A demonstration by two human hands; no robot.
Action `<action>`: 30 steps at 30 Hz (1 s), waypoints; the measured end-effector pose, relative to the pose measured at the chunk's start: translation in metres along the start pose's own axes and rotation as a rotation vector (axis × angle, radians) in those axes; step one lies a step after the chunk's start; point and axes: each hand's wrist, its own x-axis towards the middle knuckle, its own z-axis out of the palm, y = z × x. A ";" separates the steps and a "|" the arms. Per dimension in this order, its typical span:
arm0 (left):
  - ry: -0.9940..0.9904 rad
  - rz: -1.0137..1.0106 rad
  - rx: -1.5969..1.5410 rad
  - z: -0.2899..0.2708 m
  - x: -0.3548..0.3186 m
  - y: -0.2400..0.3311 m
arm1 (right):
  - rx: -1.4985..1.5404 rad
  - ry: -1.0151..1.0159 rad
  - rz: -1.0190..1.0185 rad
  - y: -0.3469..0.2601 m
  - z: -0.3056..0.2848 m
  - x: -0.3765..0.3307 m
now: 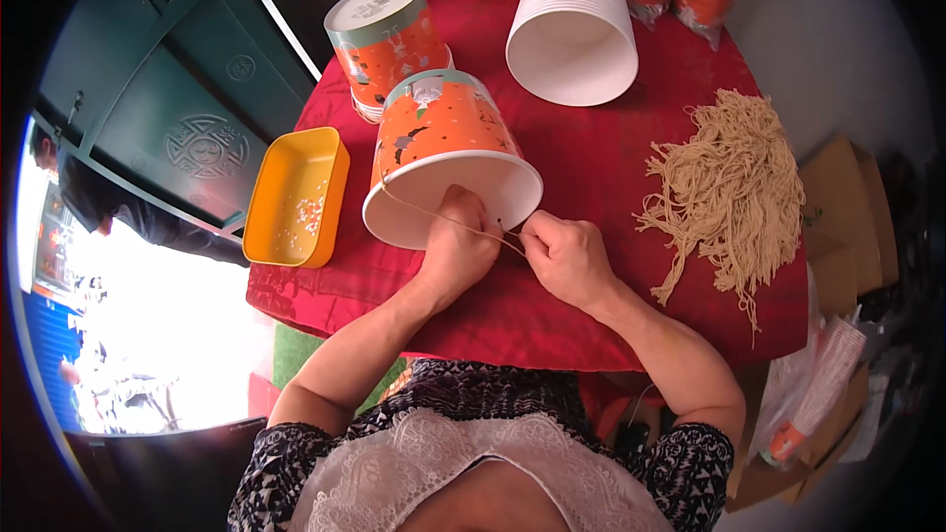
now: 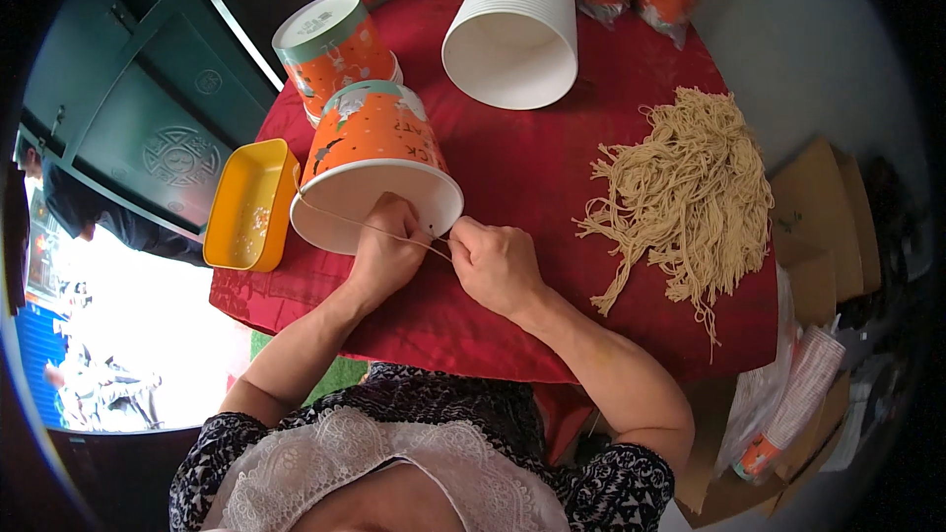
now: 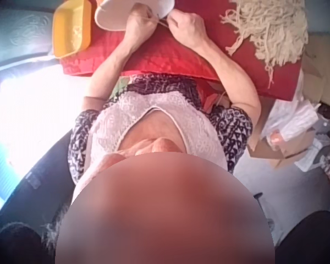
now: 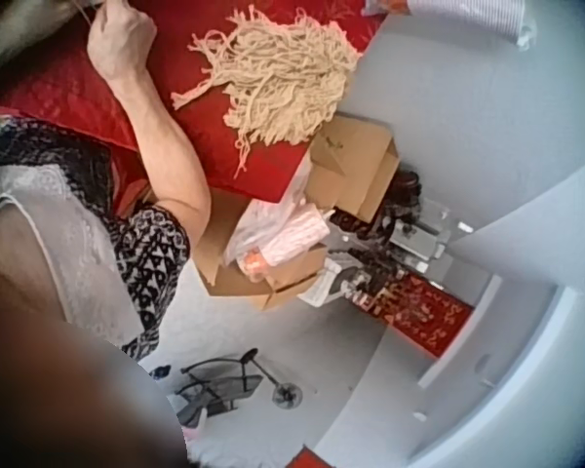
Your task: Threading string handles into pre-punched holes of paper buckets.
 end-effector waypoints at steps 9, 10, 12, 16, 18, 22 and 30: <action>-0.029 -0.017 0.005 -0.003 0.002 0.005 | 0.085 -0.014 0.202 -0.011 -0.006 0.008; -0.034 0.000 -0.024 -0.003 0.002 0.005 | 0.061 0.001 0.236 -0.011 -0.007 0.009; -0.037 0.021 -0.052 -0.005 0.002 0.007 | 0.048 -0.003 0.240 -0.009 -0.007 0.011; -0.137 -0.082 0.020 -0.010 0.003 0.013 | 0.071 -0.010 0.252 -0.009 -0.008 0.009; -0.168 -0.103 0.032 -0.011 0.004 0.012 | 0.084 -0.027 0.270 -0.006 -0.007 0.008; -0.187 -0.162 0.078 -0.007 0.005 0.007 | 0.080 -0.016 0.212 -0.002 -0.006 0.007; -0.282 0.000 -0.152 -0.034 -0.003 0.017 | 0.185 0.162 0.182 0.009 -0.008 0.012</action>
